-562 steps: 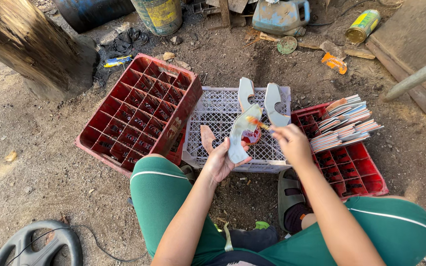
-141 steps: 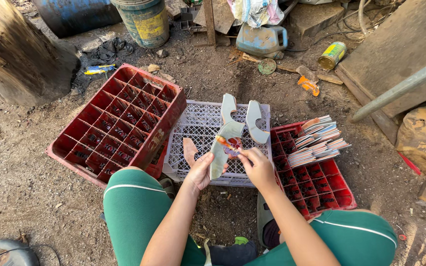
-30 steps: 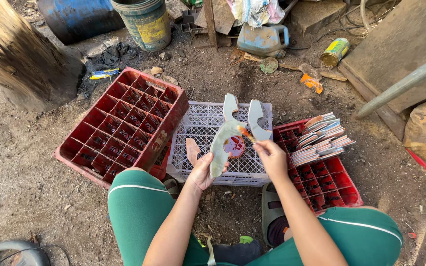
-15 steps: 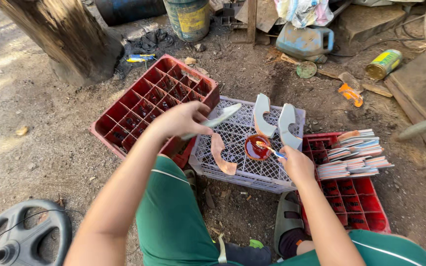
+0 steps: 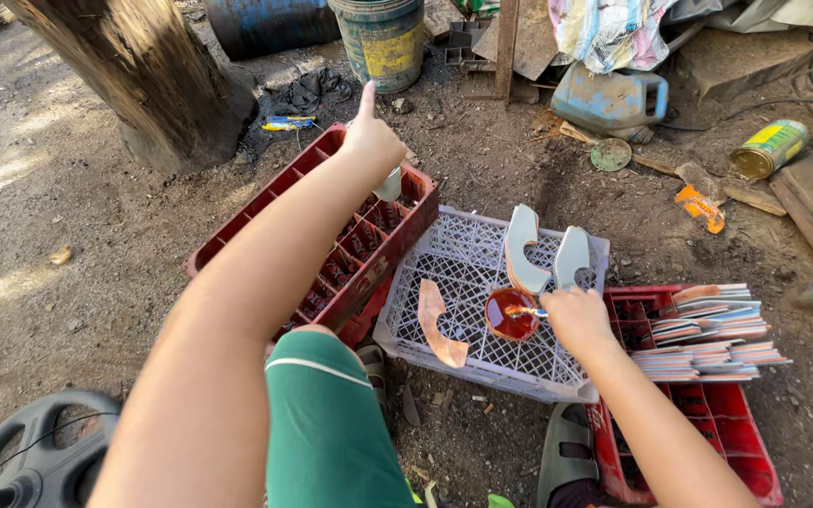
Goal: The person sits on the ground and uses a paintbrush to apply orange paint to curved white plastic parts. They dip the brush into a small container of paint, coat each part, and place the painted parts into a red crate. The person repeats this process for multiple parts.
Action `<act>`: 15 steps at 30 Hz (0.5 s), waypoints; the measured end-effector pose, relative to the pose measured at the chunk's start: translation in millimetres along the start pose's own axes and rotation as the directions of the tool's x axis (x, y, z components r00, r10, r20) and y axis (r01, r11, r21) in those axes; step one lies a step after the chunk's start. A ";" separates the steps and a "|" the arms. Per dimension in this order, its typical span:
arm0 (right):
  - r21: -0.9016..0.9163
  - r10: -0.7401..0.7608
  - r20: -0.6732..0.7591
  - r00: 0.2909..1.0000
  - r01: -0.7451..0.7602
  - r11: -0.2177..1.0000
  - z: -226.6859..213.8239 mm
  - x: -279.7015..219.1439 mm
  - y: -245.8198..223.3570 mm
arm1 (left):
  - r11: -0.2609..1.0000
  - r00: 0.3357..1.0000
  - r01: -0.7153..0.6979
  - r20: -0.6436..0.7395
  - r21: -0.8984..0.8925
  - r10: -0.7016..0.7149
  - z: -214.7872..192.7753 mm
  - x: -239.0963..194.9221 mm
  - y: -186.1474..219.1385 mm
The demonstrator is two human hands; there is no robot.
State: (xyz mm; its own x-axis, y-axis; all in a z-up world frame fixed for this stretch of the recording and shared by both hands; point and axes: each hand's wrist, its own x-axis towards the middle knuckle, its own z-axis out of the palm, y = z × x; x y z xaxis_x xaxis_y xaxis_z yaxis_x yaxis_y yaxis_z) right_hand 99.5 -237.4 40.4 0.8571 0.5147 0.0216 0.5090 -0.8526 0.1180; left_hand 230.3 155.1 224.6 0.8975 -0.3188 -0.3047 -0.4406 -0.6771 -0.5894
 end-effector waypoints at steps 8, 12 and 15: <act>0.164 -0.018 0.125 0.992 -0.002 0.986 11.8 5.7 13.5 | 0.988 0.991 0.130 -0.006 0.083 -0.130 56.8 74.1 -66.3; 0.211 -0.036 0.183 0.982 -0.003 0.977 21.7 13.5 19.3 | 0.980 0.985 0.160 0.052 0.118 -0.167 105.8 90.9 -94.6; 0.264 -0.058 0.207 0.977 0.002 0.965 32.3 15.7 25.0 | 0.970 0.979 0.170 0.080 0.176 -0.186 138.3 106.0 -106.8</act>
State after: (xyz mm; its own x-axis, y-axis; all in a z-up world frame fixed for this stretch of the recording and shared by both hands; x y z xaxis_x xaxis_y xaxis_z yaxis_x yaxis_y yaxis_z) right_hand 128.2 -253.5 11.7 0.8236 0.5338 -0.1916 0.5134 -0.8453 -0.1480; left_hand 369.9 285.4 151.8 0.9594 -0.1334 -0.2485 -0.2781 -0.5938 -0.7551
